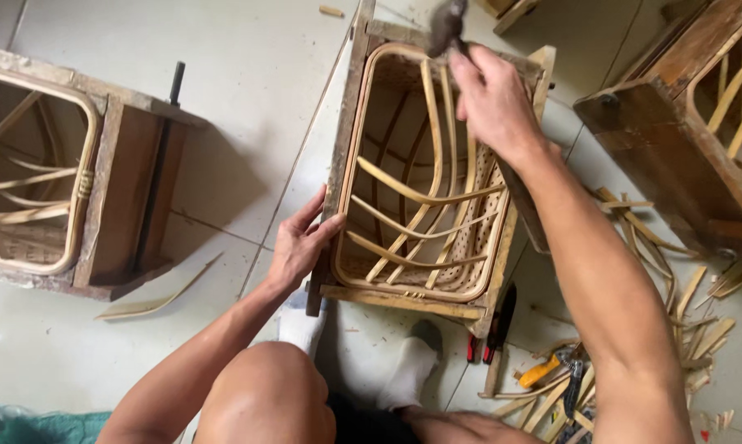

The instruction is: The person inserts thin wooden strips into a rectangular basket frame, secures them with a hammer, and trims excess with pliers. The person repeats this process for multiple strips, adjusting the basket as needed.

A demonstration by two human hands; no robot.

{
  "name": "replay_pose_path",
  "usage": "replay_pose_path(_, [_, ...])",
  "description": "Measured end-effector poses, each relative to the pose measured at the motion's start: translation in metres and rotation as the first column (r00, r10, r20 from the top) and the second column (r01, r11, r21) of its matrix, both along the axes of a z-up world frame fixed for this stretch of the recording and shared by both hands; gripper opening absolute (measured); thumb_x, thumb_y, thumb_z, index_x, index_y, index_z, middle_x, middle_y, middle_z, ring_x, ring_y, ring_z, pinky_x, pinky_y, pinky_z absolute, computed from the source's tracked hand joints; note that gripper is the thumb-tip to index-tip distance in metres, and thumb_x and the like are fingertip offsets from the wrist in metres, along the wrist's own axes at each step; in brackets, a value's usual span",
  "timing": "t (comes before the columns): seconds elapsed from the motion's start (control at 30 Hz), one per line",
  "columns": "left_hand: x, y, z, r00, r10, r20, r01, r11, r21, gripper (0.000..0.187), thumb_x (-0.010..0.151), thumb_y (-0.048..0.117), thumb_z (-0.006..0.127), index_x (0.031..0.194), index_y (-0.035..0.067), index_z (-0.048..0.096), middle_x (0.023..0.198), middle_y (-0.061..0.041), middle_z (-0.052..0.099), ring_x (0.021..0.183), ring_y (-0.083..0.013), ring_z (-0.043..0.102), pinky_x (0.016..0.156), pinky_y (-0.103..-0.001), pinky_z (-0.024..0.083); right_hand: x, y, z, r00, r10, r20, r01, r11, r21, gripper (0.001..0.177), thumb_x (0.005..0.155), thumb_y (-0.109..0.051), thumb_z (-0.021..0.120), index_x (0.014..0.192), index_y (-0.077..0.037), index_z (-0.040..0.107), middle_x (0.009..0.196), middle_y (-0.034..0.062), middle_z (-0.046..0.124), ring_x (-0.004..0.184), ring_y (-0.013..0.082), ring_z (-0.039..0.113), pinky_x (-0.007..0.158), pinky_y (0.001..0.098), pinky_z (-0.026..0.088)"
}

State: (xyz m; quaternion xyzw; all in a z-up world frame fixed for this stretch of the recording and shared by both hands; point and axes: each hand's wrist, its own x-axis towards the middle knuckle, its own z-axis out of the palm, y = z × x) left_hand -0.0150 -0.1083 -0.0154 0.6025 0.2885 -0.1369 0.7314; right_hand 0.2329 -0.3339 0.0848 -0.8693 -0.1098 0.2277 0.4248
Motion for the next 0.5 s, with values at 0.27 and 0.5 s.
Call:
replay_pose_path(0.27, [-0.023,0.017,-0.005,0.998,-0.023,0.065,0.032,0.988,-0.148,0.065,0.091,0.016,0.076,0.150,0.002,0.051,0.140,-0.010,0.065,0.120,-0.0108,0.061,0.104,-0.028,0.051,-0.078,0.053,0.005,0.958,0.284,-0.027,-0.285,0.956,-0.061,0.041,0.111,-0.028,0.043,0.144,-0.008,0.053,0.060,0.0116,0.058,0.039,0.0126,0.043,0.036,0.0331,0.044])
replay_pose_path(0.5, [-0.076,0.038,0.008,0.997,-0.073,-0.031,0.073,0.997,0.000,0.041,0.093,0.019,0.075,0.129,-0.001,0.070,0.122,-0.012,0.076,0.110,-0.0141,0.069,0.099,-0.030,0.056,-0.141,0.014,0.019,0.909,0.415,-0.042,-0.417,0.901,-0.118,0.049,0.104,-0.023,0.052,0.150,-0.006,0.049,0.050,0.0084,0.058,0.036,0.0131,0.047,0.036,0.0373,0.041])
